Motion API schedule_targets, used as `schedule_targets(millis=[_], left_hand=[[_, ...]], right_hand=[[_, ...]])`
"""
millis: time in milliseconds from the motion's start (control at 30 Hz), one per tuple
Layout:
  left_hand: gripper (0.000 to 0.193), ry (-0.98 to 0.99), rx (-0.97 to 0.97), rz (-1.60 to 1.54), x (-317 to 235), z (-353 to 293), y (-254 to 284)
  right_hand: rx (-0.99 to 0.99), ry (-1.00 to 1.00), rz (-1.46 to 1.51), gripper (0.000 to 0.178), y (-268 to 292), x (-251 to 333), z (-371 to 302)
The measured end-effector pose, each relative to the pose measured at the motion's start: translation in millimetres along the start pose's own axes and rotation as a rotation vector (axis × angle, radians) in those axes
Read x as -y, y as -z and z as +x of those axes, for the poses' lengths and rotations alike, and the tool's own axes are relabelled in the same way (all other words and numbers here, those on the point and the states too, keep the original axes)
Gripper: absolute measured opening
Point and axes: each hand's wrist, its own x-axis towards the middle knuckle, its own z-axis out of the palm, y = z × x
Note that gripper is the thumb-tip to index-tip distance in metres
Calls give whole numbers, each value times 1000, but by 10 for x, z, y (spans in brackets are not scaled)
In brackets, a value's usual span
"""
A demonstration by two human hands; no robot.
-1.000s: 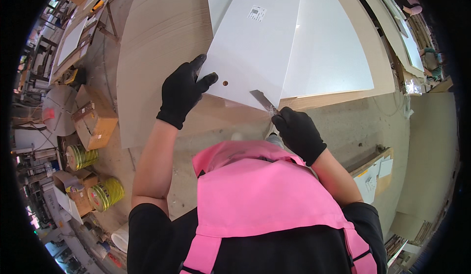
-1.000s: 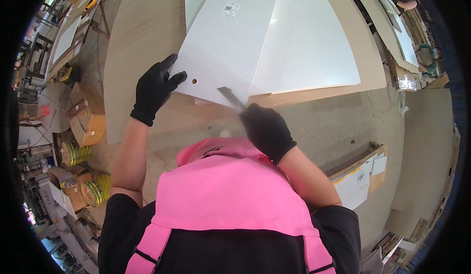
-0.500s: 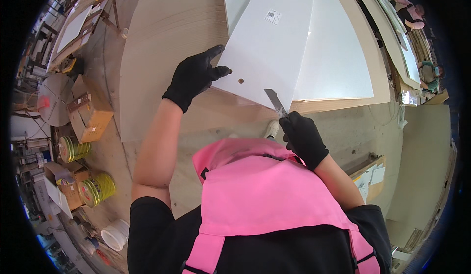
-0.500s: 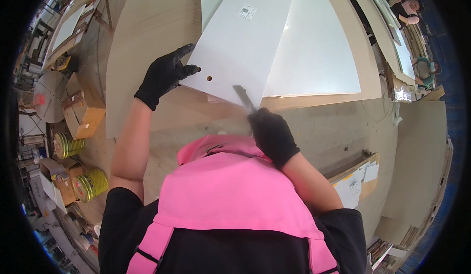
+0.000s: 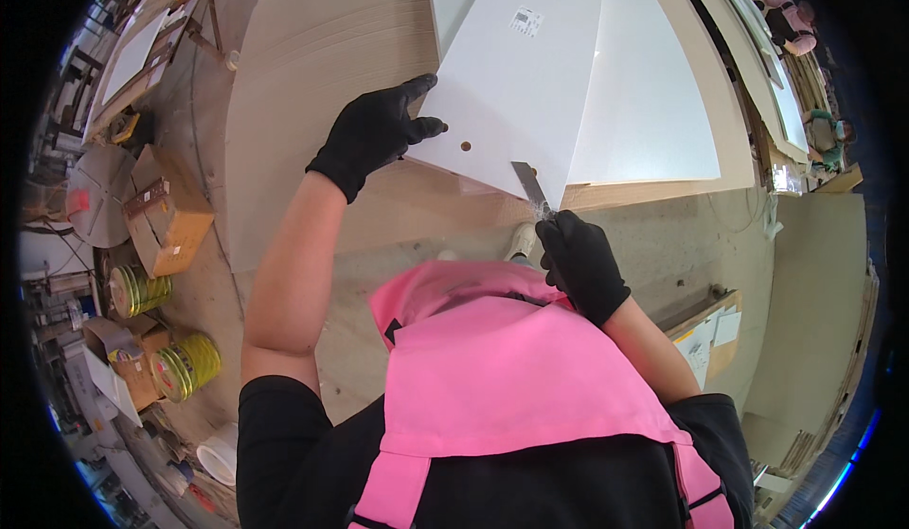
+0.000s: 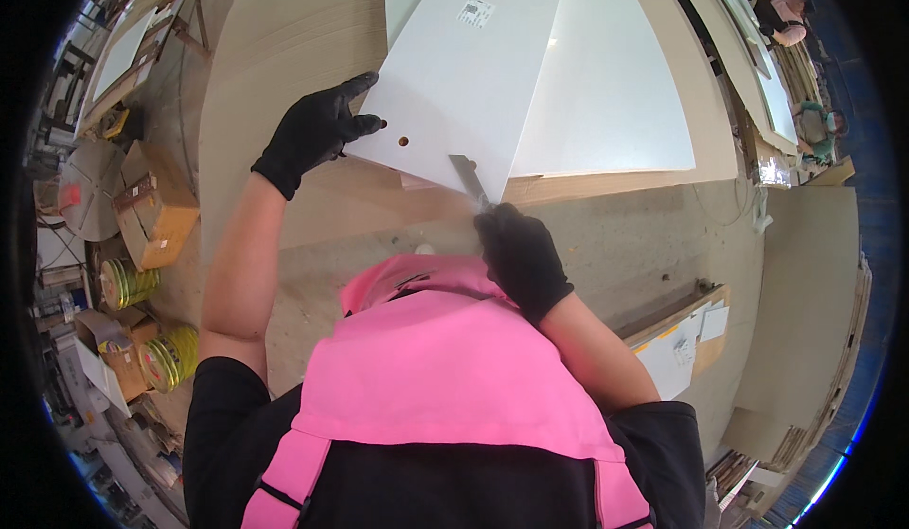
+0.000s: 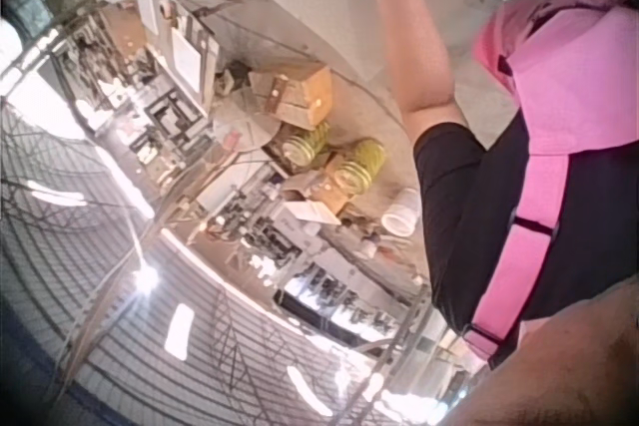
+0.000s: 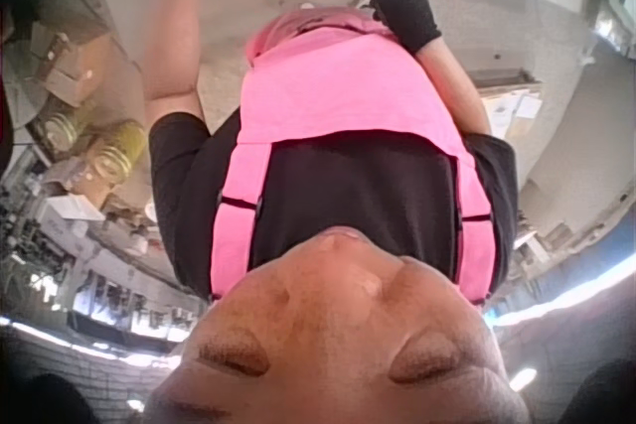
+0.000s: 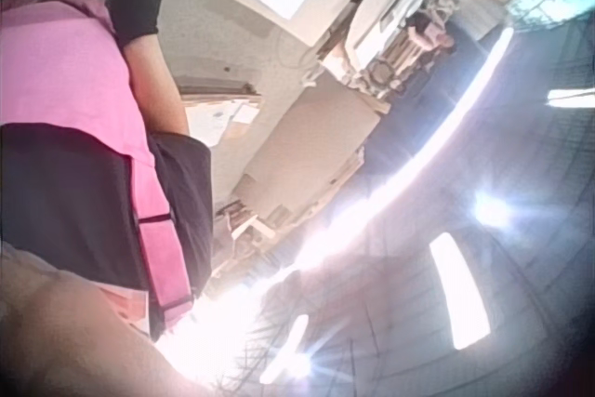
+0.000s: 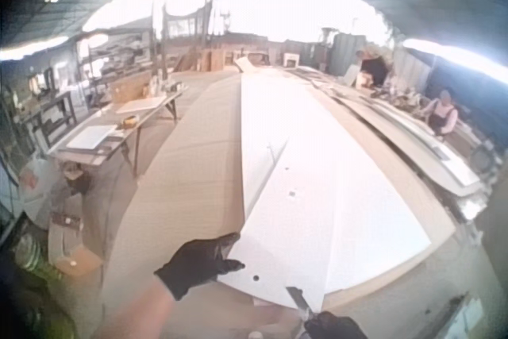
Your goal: The person uses a utility knife to score and separate white particleboard pieces on a workbench, then aligns and stacks the cut sections. The person handles the boards and knife throughout, moving pieces aside and repositioning them for further cuts.
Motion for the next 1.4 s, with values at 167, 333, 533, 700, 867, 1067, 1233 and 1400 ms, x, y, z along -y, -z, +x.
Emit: schedule_targets(millis=[167,333,533,700,867,1067,1233,1400], left_hand=[[71,30,53,73,-5,38,32],[72,-10,37,123,17,56,36],[60,174,17,-386,125,-74,-152],[47,272,-62,-503,79,-389,-367],[72,328,-112,-508,-138,-887,-493],[74,173,-58,-10,-528,-750,-616],[69,-289,-310,468,-473,-204,-528],[57,-252,-238,568,-136,491,-641]], right_hand=[[37,-152,167,27,-5,135,11],[108,-464,504,21,207,191,25],[-100,-569,764,23,530,-62,6],[-53,-467,782,27,280,-142,90],[-22,-456,756,26,325,-123,47],[-75,-513,734,20,776,-513,367],[-54,-488,634,32,994,-745,706],[-224,-279,85,40,1184,-851,544]])
